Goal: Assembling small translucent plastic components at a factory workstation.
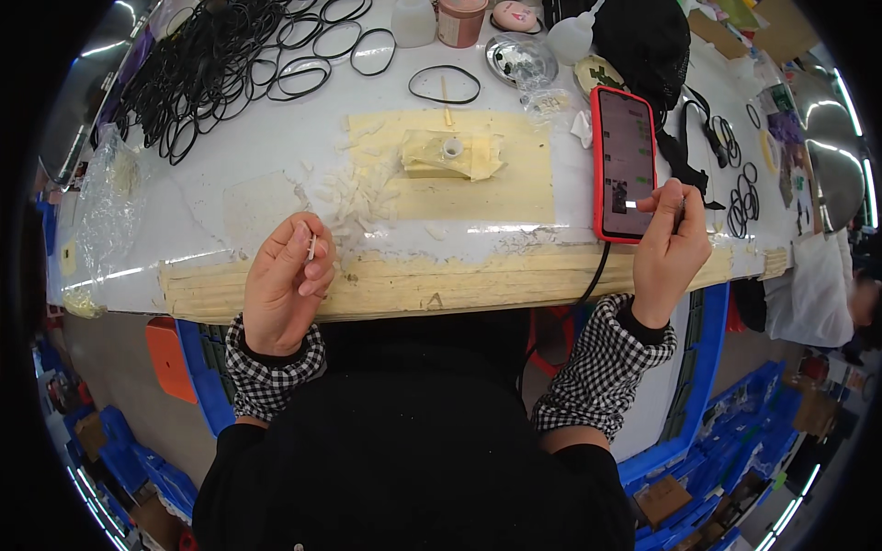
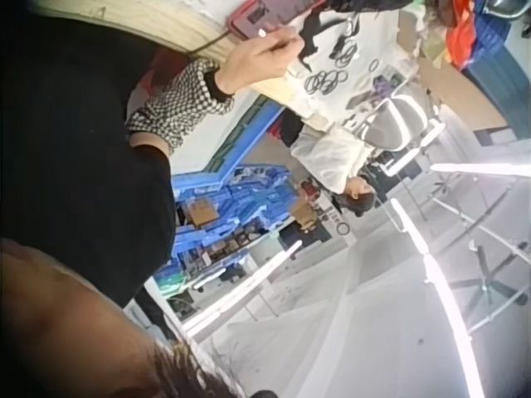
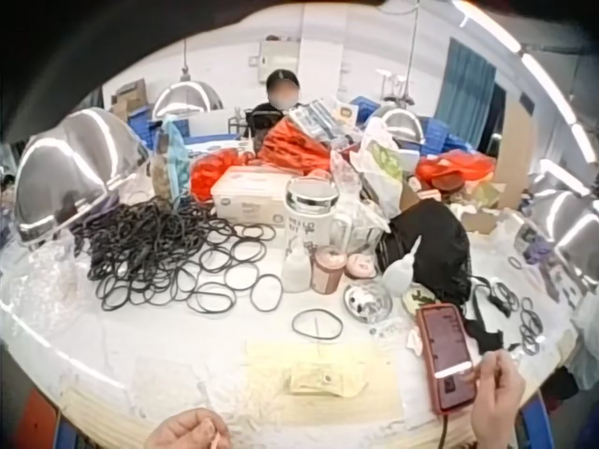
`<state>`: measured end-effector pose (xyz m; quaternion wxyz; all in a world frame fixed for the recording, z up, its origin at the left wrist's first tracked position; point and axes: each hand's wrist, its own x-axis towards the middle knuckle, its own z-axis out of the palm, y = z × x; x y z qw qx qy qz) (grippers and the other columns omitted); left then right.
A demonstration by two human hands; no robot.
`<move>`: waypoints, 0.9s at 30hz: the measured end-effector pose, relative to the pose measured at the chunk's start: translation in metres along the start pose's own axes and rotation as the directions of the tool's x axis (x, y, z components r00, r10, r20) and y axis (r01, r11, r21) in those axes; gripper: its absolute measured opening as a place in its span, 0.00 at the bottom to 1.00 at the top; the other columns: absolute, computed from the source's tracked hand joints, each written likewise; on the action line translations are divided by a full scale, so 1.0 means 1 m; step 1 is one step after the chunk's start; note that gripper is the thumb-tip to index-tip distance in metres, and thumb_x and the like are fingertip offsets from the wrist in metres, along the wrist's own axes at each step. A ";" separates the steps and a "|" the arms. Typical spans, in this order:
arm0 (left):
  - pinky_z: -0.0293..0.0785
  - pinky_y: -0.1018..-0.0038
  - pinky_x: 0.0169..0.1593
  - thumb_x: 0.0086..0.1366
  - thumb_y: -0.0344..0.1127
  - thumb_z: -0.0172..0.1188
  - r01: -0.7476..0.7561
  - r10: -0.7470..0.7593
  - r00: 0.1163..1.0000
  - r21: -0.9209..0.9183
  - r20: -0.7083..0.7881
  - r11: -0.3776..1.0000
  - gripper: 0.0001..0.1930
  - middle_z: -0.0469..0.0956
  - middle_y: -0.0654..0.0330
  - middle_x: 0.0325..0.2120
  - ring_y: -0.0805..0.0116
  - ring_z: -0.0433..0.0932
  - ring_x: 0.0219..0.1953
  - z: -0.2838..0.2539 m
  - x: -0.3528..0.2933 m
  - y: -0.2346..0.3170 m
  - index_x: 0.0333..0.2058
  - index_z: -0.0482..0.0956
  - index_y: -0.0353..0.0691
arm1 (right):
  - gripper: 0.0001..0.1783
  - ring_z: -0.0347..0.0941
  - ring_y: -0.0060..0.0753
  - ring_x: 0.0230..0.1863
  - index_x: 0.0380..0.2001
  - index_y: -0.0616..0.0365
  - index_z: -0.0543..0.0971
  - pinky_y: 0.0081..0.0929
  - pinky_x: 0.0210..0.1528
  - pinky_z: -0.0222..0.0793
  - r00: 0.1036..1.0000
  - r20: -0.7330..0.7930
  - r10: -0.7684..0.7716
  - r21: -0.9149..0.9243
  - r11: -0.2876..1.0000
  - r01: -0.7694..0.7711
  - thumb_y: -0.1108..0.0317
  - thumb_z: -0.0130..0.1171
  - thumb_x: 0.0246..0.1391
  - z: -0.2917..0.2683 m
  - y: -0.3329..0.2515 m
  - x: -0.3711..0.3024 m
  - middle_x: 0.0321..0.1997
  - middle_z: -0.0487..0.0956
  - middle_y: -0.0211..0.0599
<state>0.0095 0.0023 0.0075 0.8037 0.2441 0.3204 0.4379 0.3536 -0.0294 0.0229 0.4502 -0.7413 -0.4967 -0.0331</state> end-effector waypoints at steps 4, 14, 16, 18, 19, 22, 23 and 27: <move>0.60 0.86 0.26 0.70 0.35 0.48 -0.016 0.019 0.998 -0.043 0.054 0.999 0.09 0.73 0.64 0.28 0.81 0.64 0.25 -0.001 0.000 0.000 0.37 0.73 0.35 | 0.17 0.55 0.10 0.18 0.25 0.63 0.70 0.16 0.20 0.48 1.000 0.007 0.010 -0.005 1.000 -0.010 0.62 0.46 0.64 -0.001 -0.002 0.000 0.17 0.73 0.26; 0.60 0.86 0.27 0.70 0.35 0.48 -0.016 0.016 1.000 0.000 0.015 1.000 0.10 0.72 0.65 0.28 0.81 0.64 0.26 0.006 0.003 -0.003 0.39 0.72 0.34 | 0.17 0.57 0.10 0.18 0.25 0.62 0.70 0.15 0.21 0.50 1.000 0.015 0.004 0.047 0.999 -0.005 0.63 0.46 0.64 -0.003 0.001 -0.003 0.17 0.72 0.26; 0.60 0.86 0.27 0.70 0.35 0.48 -0.028 0.028 0.999 -0.010 0.028 1.000 0.10 0.72 0.65 0.28 0.81 0.64 0.26 0.005 0.002 -0.004 0.40 0.72 0.34 | 0.17 0.58 0.10 0.18 0.25 0.63 0.71 0.15 0.21 0.51 1.000 0.030 0.005 0.051 0.999 -0.007 0.63 0.46 0.64 -0.004 0.000 -0.003 0.17 0.72 0.26; 0.58 0.88 0.25 0.71 0.36 0.46 -0.029 0.029 1.000 0.028 0.000 0.999 0.10 0.70 0.66 0.27 0.82 0.62 0.25 0.009 0.002 -0.004 0.39 0.71 0.36 | 0.16 0.60 0.11 0.19 0.25 0.63 0.71 0.14 0.22 0.52 0.999 0.051 0.010 0.040 0.999 -0.012 0.63 0.47 0.64 -0.006 -0.002 -0.004 0.16 0.71 0.26; 0.57 0.89 0.25 0.71 0.37 0.45 -0.030 0.030 0.999 0.047 -0.014 0.998 0.10 0.68 0.67 0.27 0.83 0.60 0.25 0.010 0.001 -0.004 0.38 0.70 0.36 | 0.16 0.61 0.11 0.19 0.25 0.63 0.71 0.15 0.21 0.53 0.999 0.048 0.007 0.069 0.998 -0.010 0.63 0.47 0.64 -0.006 -0.004 -0.005 0.16 0.71 0.26; 0.58 0.89 0.25 0.71 0.37 0.45 -0.048 0.050 0.998 0.053 -0.038 0.997 0.10 0.68 0.67 0.28 0.83 0.61 0.25 0.009 0.000 -0.003 0.38 0.70 0.37 | 0.14 0.63 0.13 0.19 0.25 0.63 0.72 0.15 0.21 0.56 0.995 0.098 -0.006 0.169 0.986 -0.011 0.65 0.50 0.63 0.001 -0.015 -0.014 0.16 0.71 0.26; 0.58 0.89 0.25 0.71 0.37 0.45 -0.052 0.055 0.997 0.051 -0.046 0.997 0.10 0.69 0.67 0.28 0.83 0.62 0.25 0.007 -0.001 -0.003 0.38 0.70 0.37 | 0.14 0.64 0.14 0.19 0.25 0.63 0.72 0.15 0.21 0.56 0.989 0.150 -0.013 0.203 0.979 -0.018 0.66 0.51 0.62 0.002 -0.024 -0.021 0.17 0.71 0.26; 0.63 0.90 0.27 0.70 0.38 0.48 -0.060 0.068 0.990 0.059 -0.127 0.996 0.10 0.72 0.65 0.30 0.83 0.66 0.27 0.000 -0.003 0.003 0.38 0.71 0.38 | 0.08 0.68 0.21 0.18 0.25 0.63 0.73 0.16 0.22 0.61 0.890 0.440 -0.119 0.185 0.982 0.040 0.72 0.60 0.53 0.022 -0.068 -0.049 0.18 0.71 0.35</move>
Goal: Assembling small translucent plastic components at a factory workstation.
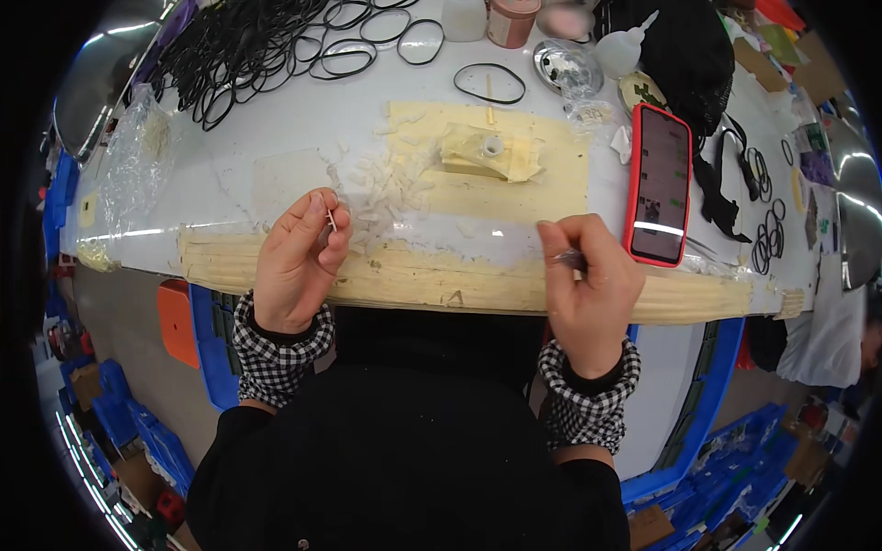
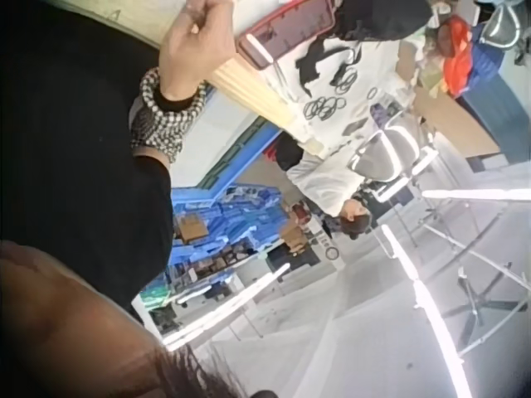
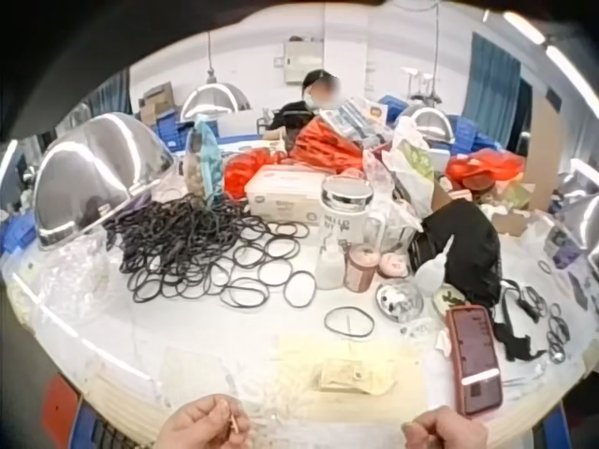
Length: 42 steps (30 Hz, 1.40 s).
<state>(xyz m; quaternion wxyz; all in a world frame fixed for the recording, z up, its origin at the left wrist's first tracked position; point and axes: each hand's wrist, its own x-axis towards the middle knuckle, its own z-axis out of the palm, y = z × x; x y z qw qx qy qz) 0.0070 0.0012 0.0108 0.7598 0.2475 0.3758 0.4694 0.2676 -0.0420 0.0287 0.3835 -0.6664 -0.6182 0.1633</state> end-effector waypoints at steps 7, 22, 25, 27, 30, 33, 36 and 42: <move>0.72 0.88 0.34 0.69 0.38 0.51 -0.069 0.075 0.993 0.071 -0.094 0.995 0.11 0.78 0.62 0.30 0.82 0.74 0.29 -0.012 -0.004 0.005 0.40 0.74 0.36 | 0.06 0.72 0.36 0.20 0.27 0.56 0.76 0.28 0.21 0.66 0.933 0.170 -0.318 0.031 0.948 0.317 0.73 0.63 0.44 0.066 -0.034 0.006 0.24 0.73 0.32; 0.76 0.79 0.47 0.69 0.35 0.48 -0.028 0.028 1.000 0.040 -0.002 0.999 0.15 0.77 0.50 0.41 0.69 0.78 0.42 -0.004 -0.007 0.006 0.47 0.71 0.29 | 0.06 0.71 0.34 0.23 0.28 0.59 0.75 0.24 0.24 0.67 0.941 0.201 -0.271 0.170 0.956 0.239 0.78 0.60 0.44 0.076 -0.048 0.014 0.27 0.73 0.34; 0.75 0.81 0.44 0.69 0.35 0.49 -0.013 0.006 0.998 0.103 0.070 0.995 0.15 0.77 0.55 0.38 0.73 0.78 0.39 0.000 -0.007 0.000 0.47 0.72 0.30 | 0.04 0.69 0.30 0.22 0.28 0.61 0.74 0.22 0.24 0.66 0.938 0.263 -0.224 0.302 0.943 0.141 0.78 0.59 0.48 0.066 -0.059 0.018 0.26 0.73 0.35; 0.74 0.82 0.42 0.69 0.34 0.49 -0.003 -0.002 0.994 0.048 0.109 0.999 0.14 0.77 0.58 0.35 0.76 0.76 0.36 0.001 -0.006 -0.002 0.47 0.73 0.30 | 0.03 0.68 0.26 0.23 0.28 0.62 0.74 0.21 0.24 0.65 0.926 0.331 -0.179 0.354 0.934 0.054 0.77 0.58 0.50 0.062 -0.061 0.019 0.26 0.72 0.35; 0.73 0.83 0.41 0.68 0.33 0.50 0.001 -0.006 0.991 0.039 0.132 0.999 0.13 0.77 0.61 0.33 0.78 0.75 0.34 0.005 -0.005 -0.002 0.47 0.74 0.31 | 0.03 0.66 0.24 0.23 0.27 0.63 0.73 0.20 0.26 0.65 0.912 0.391 -0.120 0.362 0.931 -0.032 0.76 0.58 0.51 0.058 -0.062 0.021 0.25 0.72 0.34; 0.72 0.83 0.40 0.68 0.33 0.51 -0.001 -0.008 0.991 0.069 0.136 0.998 0.12 0.77 0.61 0.32 0.78 0.74 0.34 0.008 -0.005 0.000 0.44 0.74 0.32 | 0.04 0.68 0.25 0.24 0.28 0.63 0.73 0.20 0.26 0.65 0.904 0.411 -0.115 0.362 0.931 -0.046 0.75 0.58 0.50 0.057 -0.061 0.022 0.25 0.72 0.35; 0.70 0.84 0.37 0.68 0.34 0.51 -0.021 0.010 0.991 0.084 0.131 0.996 0.10 0.76 0.62 0.32 0.79 0.74 0.32 0.007 -0.003 -0.004 0.41 0.74 0.33 | 0.04 0.69 0.26 0.24 0.28 0.62 0.73 0.22 0.26 0.66 0.906 0.369 -0.206 0.367 0.928 0.061 0.75 0.59 0.49 0.058 -0.062 0.022 0.25 0.72 0.35; 0.61 0.86 0.29 0.69 0.39 0.50 0.112 -0.097 0.978 -0.071 0.186 0.991 0.10 0.71 0.65 0.27 0.82 0.66 0.26 0.007 0.002 -0.007 0.35 0.71 0.37 | 0.12 0.71 0.31 0.24 0.29 0.58 0.74 0.24 0.25 0.67 0.892 0.278 -0.355 0.337 0.906 0.256 0.64 0.66 0.47 0.059 -0.062 0.022 0.26 0.73 0.34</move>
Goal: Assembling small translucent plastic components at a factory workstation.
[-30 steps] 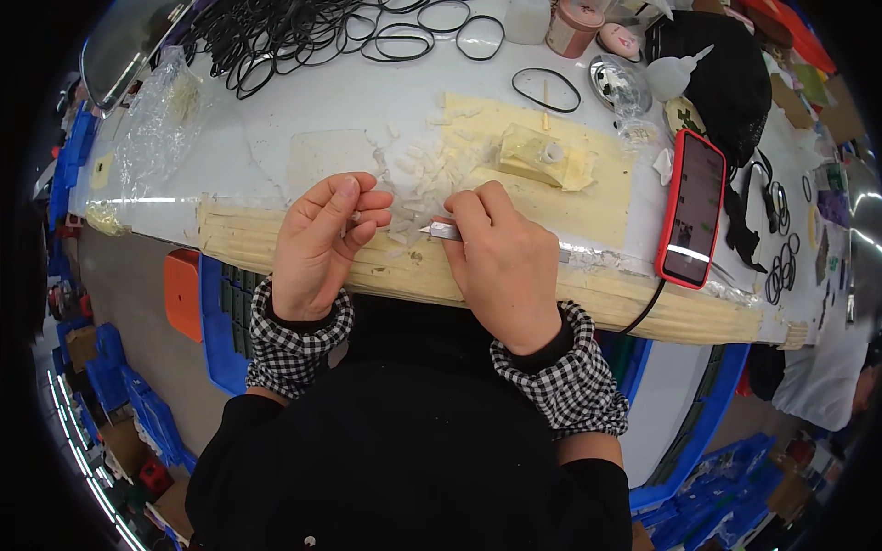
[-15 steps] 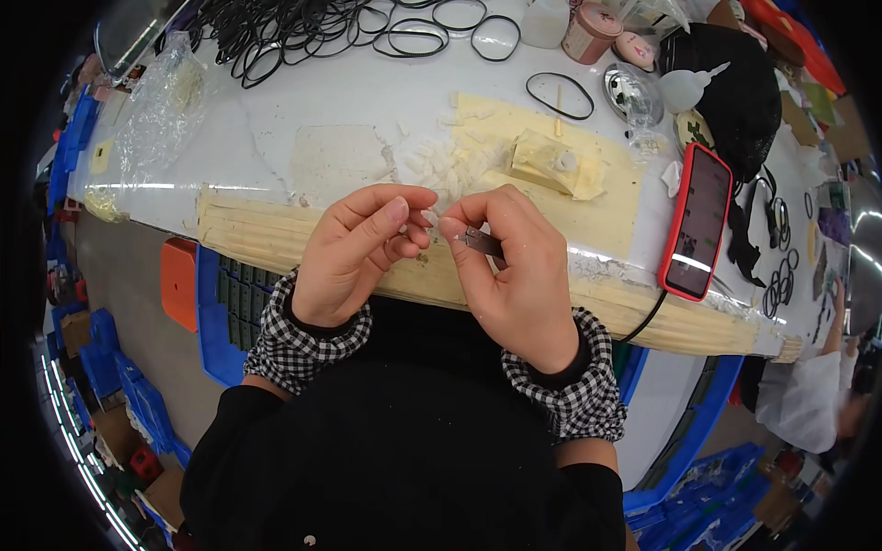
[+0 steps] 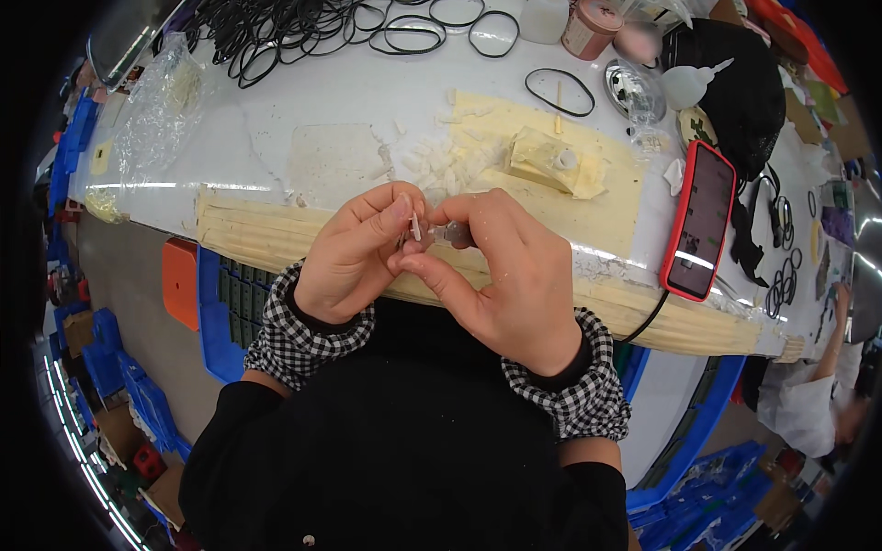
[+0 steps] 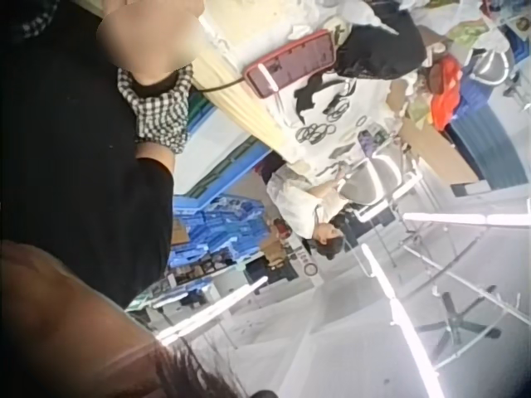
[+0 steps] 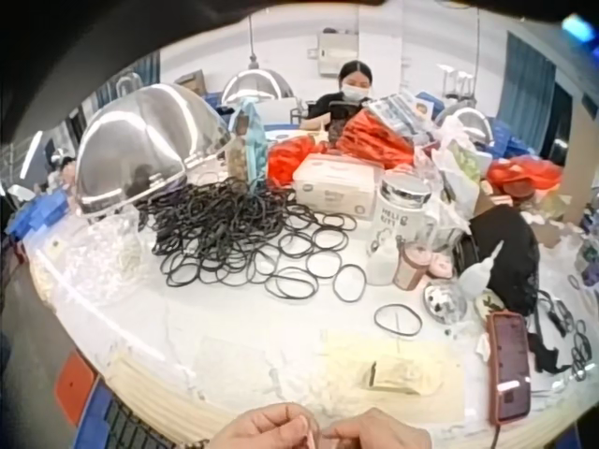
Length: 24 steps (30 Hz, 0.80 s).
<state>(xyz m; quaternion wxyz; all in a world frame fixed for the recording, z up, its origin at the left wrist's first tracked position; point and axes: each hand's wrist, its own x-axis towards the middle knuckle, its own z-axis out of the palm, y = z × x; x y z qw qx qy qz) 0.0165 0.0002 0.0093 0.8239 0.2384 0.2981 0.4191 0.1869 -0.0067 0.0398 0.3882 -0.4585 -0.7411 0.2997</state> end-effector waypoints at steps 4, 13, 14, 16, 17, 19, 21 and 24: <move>0.58 0.87 0.27 0.69 0.41 0.49 0.108 -0.106 0.994 -0.044 0.036 0.993 0.11 0.67 0.67 0.25 0.82 0.61 0.24 0.001 0.003 0.002 0.33 0.70 0.38 | 0.19 0.70 0.34 0.22 0.27 0.55 0.73 0.26 0.23 0.65 0.992 0.044 -0.122 -0.247 0.960 0.129 0.52 0.65 0.44 -0.003 0.010 0.000 0.23 0.71 0.33; 0.57 0.88 0.24 0.69 0.41 0.49 0.134 -0.134 0.988 0.005 0.077 0.991 0.12 0.67 0.67 0.26 0.85 0.59 0.21 0.001 0.004 0.002 0.33 0.69 0.38 | 0.20 0.69 0.34 0.20 0.24 0.53 0.70 0.29 0.22 0.64 0.994 0.067 -0.087 -0.379 0.919 0.107 0.48 0.60 0.47 -0.001 0.017 -0.003 0.20 0.67 0.31; 0.57 0.88 0.24 0.69 0.41 0.49 0.126 -0.127 0.988 0.018 0.085 0.992 0.12 0.67 0.67 0.26 0.85 0.59 0.21 0.000 0.004 0.002 0.32 0.69 0.38 | 0.19 0.69 0.34 0.20 0.24 0.53 0.70 0.29 0.21 0.63 0.994 0.068 -0.089 -0.382 0.918 0.109 0.48 0.60 0.47 -0.001 0.017 -0.004 0.20 0.66 0.30; 0.56 0.88 0.24 0.69 0.41 0.50 0.106 -0.110 0.989 0.042 0.097 0.993 0.12 0.67 0.67 0.27 0.85 0.60 0.21 -0.003 0.004 0.001 0.32 0.69 0.38 | 0.19 0.68 0.34 0.20 0.24 0.52 0.70 0.29 0.21 0.63 0.993 0.073 -0.096 -0.390 0.913 0.117 0.48 0.60 0.46 -0.001 0.016 -0.004 0.19 0.66 0.30; 0.56 0.88 0.24 0.68 0.40 0.50 0.103 -0.108 0.990 0.059 0.088 0.993 0.12 0.67 0.67 0.27 0.85 0.60 0.21 -0.003 0.003 0.001 0.32 0.69 0.38 | 0.19 0.68 0.34 0.20 0.24 0.52 0.70 0.29 0.21 0.63 0.992 0.076 -0.100 -0.398 0.909 0.122 0.48 0.60 0.46 -0.001 0.016 -0.004 0.19 0.65 0.30; 0.56 0.89 0.24 0.68 0.40 0.51 0.097 -0.103 0.992 0.092 0.072 0.991 0.12 0.67 0.67 0.27 0.86 0.60 0.21 -0.001 0.002 0.003 0.32 0.69 0.38 | 0.19 0.67 0.34 0.19 0.24 0.52 0.70 0.29 0.21 0.62 0.991 0.087 -0.098 -0.422 0.898 0.126 0.49 0.60 0.46 -0.002 0.014 -0.004 0.19 0.65 0.30; 0.56 0.89 0.24 0.68 0.40 0.51 0.093 -0.100 0.993 0.097 0.069 0.991 0.12 0.67 0.67 0.27 0.86 0.60 0.21 -0.002 0.002 0.002 0.31 0.69 0.38 | 0.18 0.67 0.33 0.19 0.23 0.52 0.71 0.28 0.21 0.62 0.991 0.103 -0.089 -0.455 0.882 0.127 0.49 0.60 0.46 -0.003 0.012 -0.005 0.19 0.65 0.30; 0.62 0.89 0.27 0.69 0.38 0.50 0.106 -0.111 0.988 0.048 0.107 0.993 0.10 0.71 0.68 0.26 0.86 0.66 0.24 -0.006 0.002 0.003 0.32 0.72 0.39 | 0.19 0.67 0.33 0.19 0.24 0.52 0.71 0.28 0.21 0.62 0.989 0.103 -0.103 -0.451 0.882 0.138 0.49 0.60 0.46 -0.003 0.013 -0.005 0.19 0.64 0.30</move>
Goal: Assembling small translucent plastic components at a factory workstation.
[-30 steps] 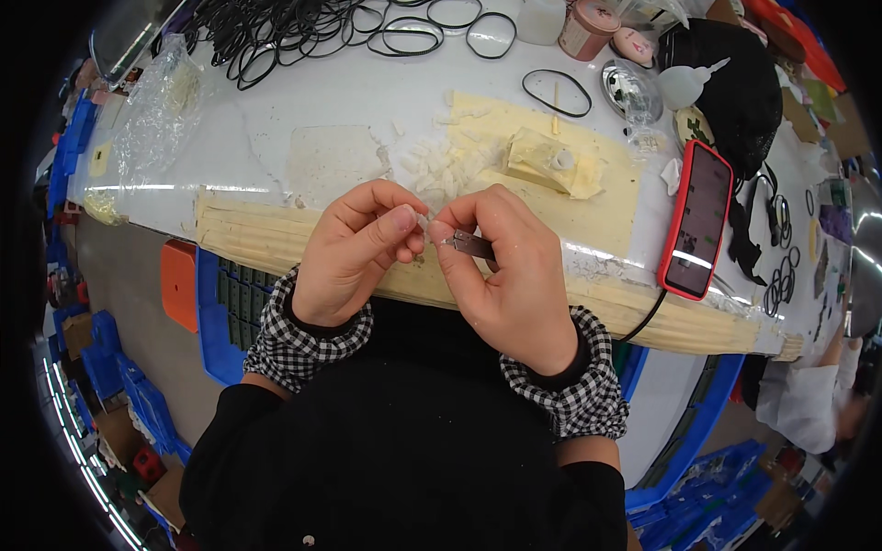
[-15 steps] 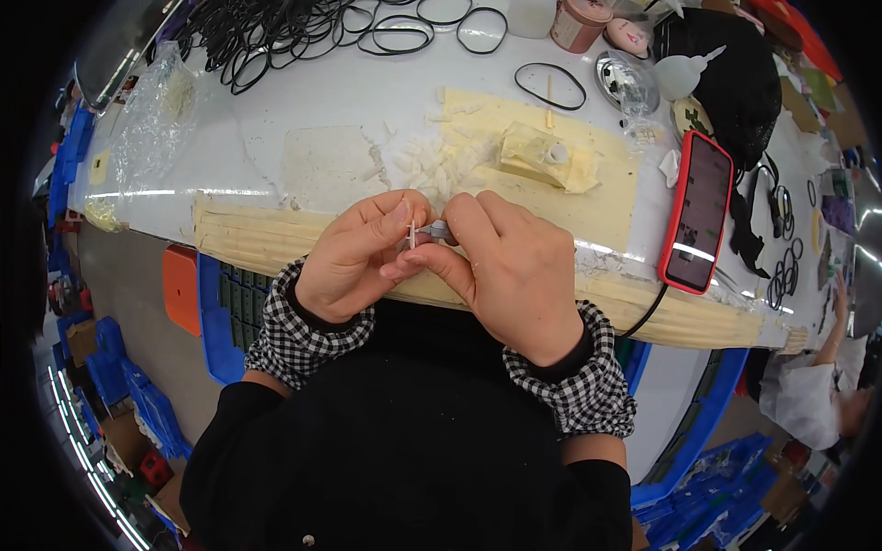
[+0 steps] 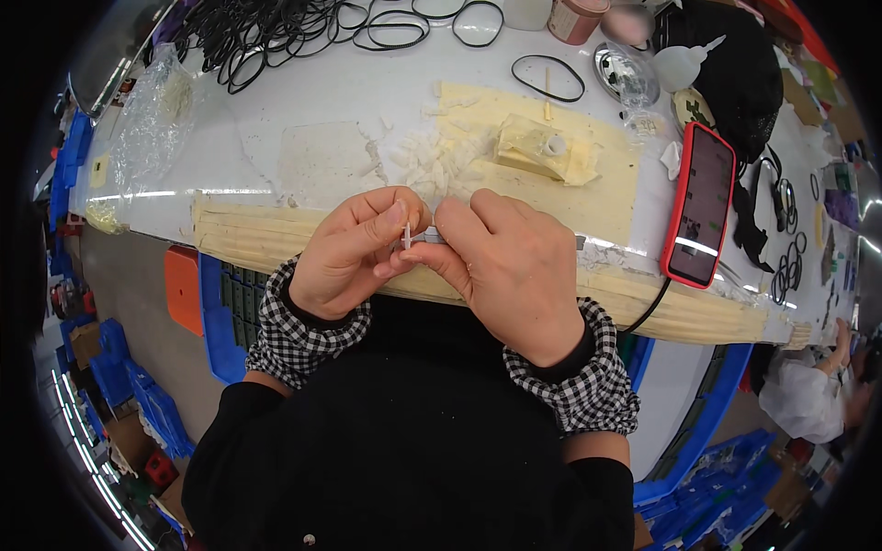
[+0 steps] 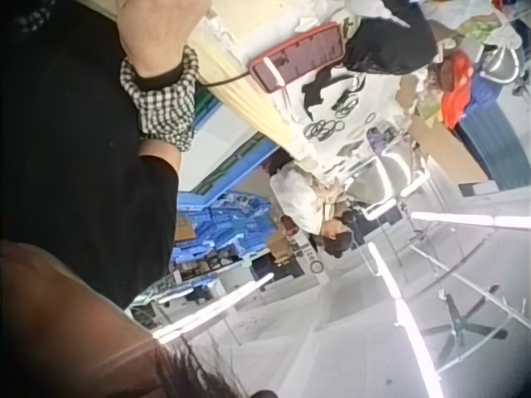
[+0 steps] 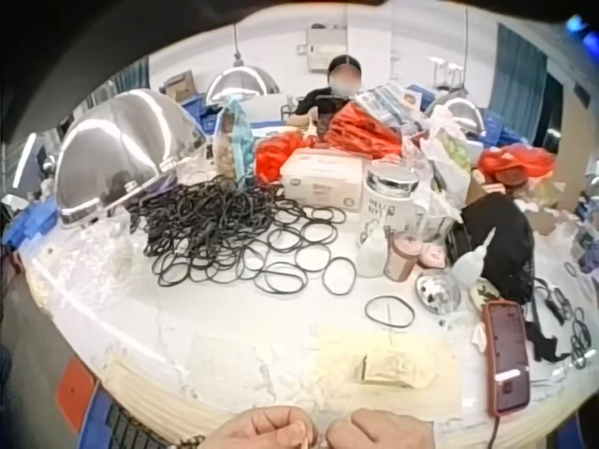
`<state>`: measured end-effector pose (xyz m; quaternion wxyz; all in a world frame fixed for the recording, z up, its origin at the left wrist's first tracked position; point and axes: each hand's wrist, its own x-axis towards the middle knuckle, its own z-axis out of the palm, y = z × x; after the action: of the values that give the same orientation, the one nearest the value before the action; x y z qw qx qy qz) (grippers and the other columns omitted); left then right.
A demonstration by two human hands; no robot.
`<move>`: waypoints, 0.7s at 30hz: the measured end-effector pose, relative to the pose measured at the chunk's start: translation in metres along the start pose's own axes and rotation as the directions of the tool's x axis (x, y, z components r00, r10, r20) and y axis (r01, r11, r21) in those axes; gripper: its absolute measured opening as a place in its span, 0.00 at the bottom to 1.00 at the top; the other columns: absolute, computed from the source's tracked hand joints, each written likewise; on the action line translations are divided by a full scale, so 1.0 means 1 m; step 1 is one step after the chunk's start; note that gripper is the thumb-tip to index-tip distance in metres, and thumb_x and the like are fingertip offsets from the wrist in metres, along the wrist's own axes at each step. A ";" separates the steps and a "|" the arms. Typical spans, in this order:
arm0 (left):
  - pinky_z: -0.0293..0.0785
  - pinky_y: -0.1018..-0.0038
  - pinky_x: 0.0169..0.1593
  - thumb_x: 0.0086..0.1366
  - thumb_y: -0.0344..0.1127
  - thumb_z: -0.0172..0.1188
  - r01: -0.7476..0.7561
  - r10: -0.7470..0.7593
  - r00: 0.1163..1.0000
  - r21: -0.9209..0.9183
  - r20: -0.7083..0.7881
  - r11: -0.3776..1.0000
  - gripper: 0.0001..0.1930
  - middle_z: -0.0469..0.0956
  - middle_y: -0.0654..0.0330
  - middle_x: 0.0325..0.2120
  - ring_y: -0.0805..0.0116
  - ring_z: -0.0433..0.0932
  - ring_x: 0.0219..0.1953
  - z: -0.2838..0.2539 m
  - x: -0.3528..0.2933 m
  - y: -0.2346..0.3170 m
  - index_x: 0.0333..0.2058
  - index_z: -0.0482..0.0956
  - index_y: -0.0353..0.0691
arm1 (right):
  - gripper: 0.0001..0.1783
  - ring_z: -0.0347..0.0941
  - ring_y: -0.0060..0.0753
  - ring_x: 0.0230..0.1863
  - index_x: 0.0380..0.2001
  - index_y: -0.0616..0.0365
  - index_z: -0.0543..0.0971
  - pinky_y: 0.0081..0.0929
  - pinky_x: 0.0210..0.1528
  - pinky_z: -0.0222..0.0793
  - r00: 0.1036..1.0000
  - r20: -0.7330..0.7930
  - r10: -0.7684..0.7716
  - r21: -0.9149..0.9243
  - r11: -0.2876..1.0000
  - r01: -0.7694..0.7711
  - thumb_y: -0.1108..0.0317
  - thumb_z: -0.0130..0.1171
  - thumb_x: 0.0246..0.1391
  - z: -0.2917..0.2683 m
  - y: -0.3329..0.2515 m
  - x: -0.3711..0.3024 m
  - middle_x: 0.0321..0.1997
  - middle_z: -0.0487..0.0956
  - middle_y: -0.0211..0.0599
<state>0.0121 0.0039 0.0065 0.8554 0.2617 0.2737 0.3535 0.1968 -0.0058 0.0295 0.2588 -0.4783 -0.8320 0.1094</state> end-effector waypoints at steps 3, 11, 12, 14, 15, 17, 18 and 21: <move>0.65 0.89 0.28 0.69 0.38 0.50 0.011 -0.010 1.000 -0.027 0.017 1.000 0.09 0.73 0.69 0.25 0.86 0.69 0.25 -0.001 -0.002 0.001 0.33 0.73 0.39 | 0.19 0.67 0.34 0.20 0.24 0.53 0.70 0.28 0.21 0.62 1.000 -0.021 -0.002 0.034 0.999 0.003 0.49 0.60 0.45 0.001 0.000 0.000 0.19 0.64 0.30; 0.64 0.89 0.28 0.68 0.38 0.51 0.020 -0.020 1.000 0.001 0.006 1.000 0.09 0.73 0.69 0.25 0.86 0.69 0.25 0.000 -0.005 0.003 0.32 0.73 0.39 | 0.20 0.67 0.34 0.20 0.23 0.53 0.70 0.28 0.21 0.62 1.000 -0.025 -0.015 -0.002 1.000 0.015 0.48 0.60 0.45 0.002 -0.002 0.000 0.19 0.64 0.30; 0.64 0.89 0.28 0.68 0.38 0.52 0.017 -0.017 1.000 0.003 0.008 1.000 0.09 0.73 0.69 0.25 0.86 0.69 0.25 0.000 -0.005 0.003 0.32 0.73 0.39 | 0.20 0.67 0.34 0.20 0.23 0.53 0.70 0.28 0.21 0.62 1.000 -0.021 -0.018 -0.010 1.000 0.017 0.48 0.60 0.45 0.001 -0.003 0.000 0.19 0.65 0.30; 0.64 0.89 0.27 0.68 0.38 0.52 0.011 -0.011 1.000 0.009 0.005 1.000 0.09 0.73 0.69 0.24 0.86 0.69 0.25 0.000 -0.006 0.003 0.32 0.73 0.39 | 0.20 0.67 0.33 0.20 0.23 0.53 0.70 0.28 0.21 0.62 1.000 -0.001 -0.018 -0.022 1.000 0.018 0.48 0.60 0.45 0.000 -0.004 -0.001 0.19 0.64 0.30; 0.64 0.89 0.27 0.68 0.38 0.52 0.010 -0.010 1.000 0.013 0.000 1.000 0.09 0.73 0.70 0.24 0.86 0.69 0.25 0.001 -0.006 0.003 0.32 0.73 0.39 | 0.20 0.67 0.33 0.20 0.23 0.53 0.70 0.28 0.21 0.62 1.000 0.009 -0.017 -0.029 0.999 0.017 0.48 0.60 0.45 0.000 -0.004 -0.001 0.19 0.64 0.30; 0.64 0.89 0.27 0.68 0.38 0.52 0.011 -0.011 1.000 0.021 -0.007 1.000 0.09 0.73 0.70 0.24 0.86 0.69 0.25 0.001 -0.006 0.004 0.32 0.73 0.39 | 0.20 0.67 0.33 0.20 0.23 0.52 0.70 0.28 0.21 0.62 1.000 -0.010 -0.020 -0.010 1.000 0.020 0.48 0.60 0.45 0.001 -0.004 0.000 0.19 0.64 0.30; 0.63 0.89 0.27 0.68 0.38 0.52 0.015 -0.014 1.000 0.025 -0.009 1.000 0.09 0.73 0.70 0.24 0.86 0.69 0.25 0.002 -0.006 0.004 0.32 0.73 0.39 | 0.20 0.67 0.33 0.20 0.23 0.52 0.70 0.28 0.21 0.61 1.000 -0.020 -0.021 -0.001 1.000 0.021 0.48 0.60 0.45 0.001 -0.004 0.000 0.19 0.64 0.30; 0.63 0.89 0.27 0.67 0.38 0.53 0.009 -0.008 1.000 0.053 -0.022 0.999 0.09 0.72 0.70 0.24 0.86 0.68 0.24 0.003 -0.007 0.006 0.32 0.74 0.39 | 0.20 0.66 0.33 0.20 0.23 0.52 0.70 0.28 0.21 0.61 1.000 -0.024 -0.019 -0.008 1.000 0.019 0.48 0.60 0.45 0.001 -0.004 0.000 0.19 0.64 0.30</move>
<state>0.0069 0.0013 0.0146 0.8465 0.2794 0.2936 0.3452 0.1933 -0.0082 0.0304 0.2679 -0.4728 -0.8337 0.0982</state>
